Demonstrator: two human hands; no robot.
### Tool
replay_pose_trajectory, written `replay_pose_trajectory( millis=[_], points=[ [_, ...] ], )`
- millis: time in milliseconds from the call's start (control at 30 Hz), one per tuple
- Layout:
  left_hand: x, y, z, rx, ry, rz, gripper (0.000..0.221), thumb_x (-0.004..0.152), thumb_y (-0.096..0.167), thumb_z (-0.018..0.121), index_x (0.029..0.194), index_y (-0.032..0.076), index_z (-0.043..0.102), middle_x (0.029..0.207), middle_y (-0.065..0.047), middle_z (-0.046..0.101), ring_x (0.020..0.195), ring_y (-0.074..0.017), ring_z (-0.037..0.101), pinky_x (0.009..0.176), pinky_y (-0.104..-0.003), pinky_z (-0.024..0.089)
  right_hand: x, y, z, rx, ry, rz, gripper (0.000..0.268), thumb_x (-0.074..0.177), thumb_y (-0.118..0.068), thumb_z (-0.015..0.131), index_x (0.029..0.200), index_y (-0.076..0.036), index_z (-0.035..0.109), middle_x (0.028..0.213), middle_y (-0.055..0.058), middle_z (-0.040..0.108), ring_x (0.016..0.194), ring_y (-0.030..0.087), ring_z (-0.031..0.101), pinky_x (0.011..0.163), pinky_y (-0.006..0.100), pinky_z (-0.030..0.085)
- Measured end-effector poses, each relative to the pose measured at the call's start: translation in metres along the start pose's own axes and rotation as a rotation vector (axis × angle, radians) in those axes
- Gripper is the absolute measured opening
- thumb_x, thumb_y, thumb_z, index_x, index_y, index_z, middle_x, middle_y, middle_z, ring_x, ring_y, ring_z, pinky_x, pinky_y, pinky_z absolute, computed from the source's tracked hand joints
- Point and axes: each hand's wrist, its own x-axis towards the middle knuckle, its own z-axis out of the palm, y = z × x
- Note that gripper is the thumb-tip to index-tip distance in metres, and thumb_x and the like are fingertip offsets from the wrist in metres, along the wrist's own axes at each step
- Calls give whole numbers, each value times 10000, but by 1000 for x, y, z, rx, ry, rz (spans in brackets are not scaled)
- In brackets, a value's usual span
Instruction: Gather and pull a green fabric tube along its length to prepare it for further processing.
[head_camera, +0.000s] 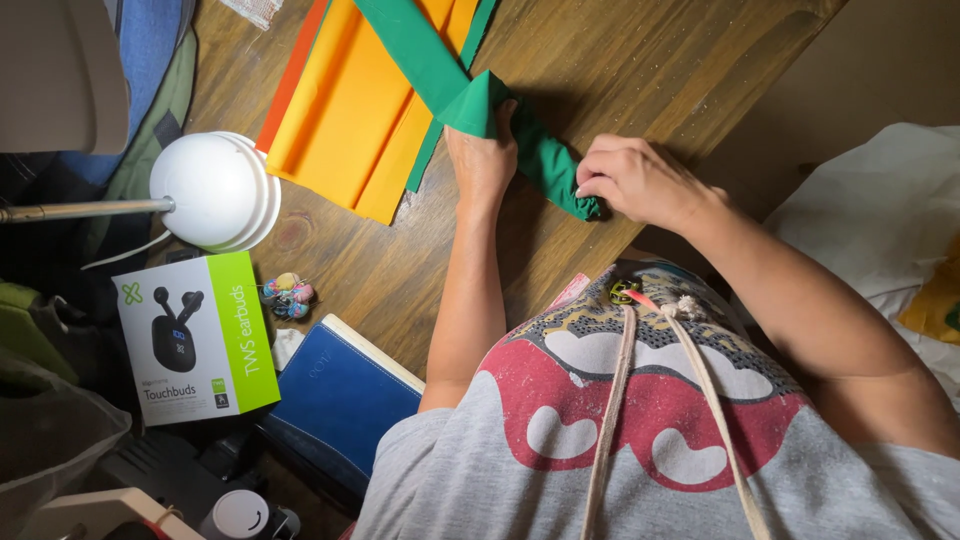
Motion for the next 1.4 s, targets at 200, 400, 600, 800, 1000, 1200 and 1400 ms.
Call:
replay_pose_trajectory(
  millis=[200, 400, 600, 800, 1000, 1200, 1400],
  points=[
    [-1, -5, 2, 19, -12, 0, 218, 894, 181, 707, 821, 100, 518, 773, -150, 521, 752, -392, 501, 676, -476, 364, -8, -8, -1, -117, -102, 93, 104, 978, -154, 655, 969, -53, 674, 1010, 159, 662, 807, 396, 674, 682, 553, 516],
    [-3, -22, 11, -5, 37, -62, 150, 899, 192, 699, 986, 87, 638, 949, -199, 650, 882, -426, 598, 736, -496, 443, -13, -21, -1, -367, -424, 114, 164, 1048, -272, 511, 1002, -115, 504, 924, 116, 597, 674, 298, 660, 632, 474, 550],
    [-7, -26, 12, -98, 21, -248, 298, 894, 249, 722, 1150, 112, 656, 1052, -192, 662, 958, -382, 656, 776, -469, 500, -55, -17, -19, 131, 122, -28, 56, 984, -57, 609, 940, -41, 580, 778, 153, 608, 691, 367, 684, 614, 441, 529],
    [-5, -21, 14, -155, -6, -314, 282, 840, 300, 744, 995, 78, 665, 1015, -171, 728, 930, -351, 701, 815, -448, 530, -102, 21, -15, 18, 249, 227, 84, 1055, -85, 588, 1103, -35, 541, 840, 138, 702, 726, 311, 694, 695, 430, 498],
    [-5, 4, 2, -136, -161, -146, 210, 876, 244, 741, 893, 92, 596, 847, -122, 667, 739, -319, 590, 676, -454, 445, -78, 9, -29, 352, 341, 312, 473, 961, -216, 681, 1282, 89, 516, 1156, 305, 620, 1039, 360, 671, 752, 402, 590],
    [-3, -5, 3, -205, -114, -278, 271, 862, 261, 740, 1003, 66, 616, 986, -162, 683, 868, -323, 660, 742, -451, 509, -76, 14, 9, 254, 390, 355, 188, 945, -130, 866, 963, -63, 692, 860, 30, 639, 694, 115, 507, 626, 283, 386],
    [3, -21, -3, -287, -83, -388, 370, 867, 362, 732, 1117, 91, 707, 1108, -131, 779, 1021, -241, 736, 893, -373, 566, -133, 40, 3, 588, 675, 653, 284, 928, 74, 831, 853, -45, 584, 724, 107, 620, 539, 105, 542, 491, 213, 431]
  ],
)
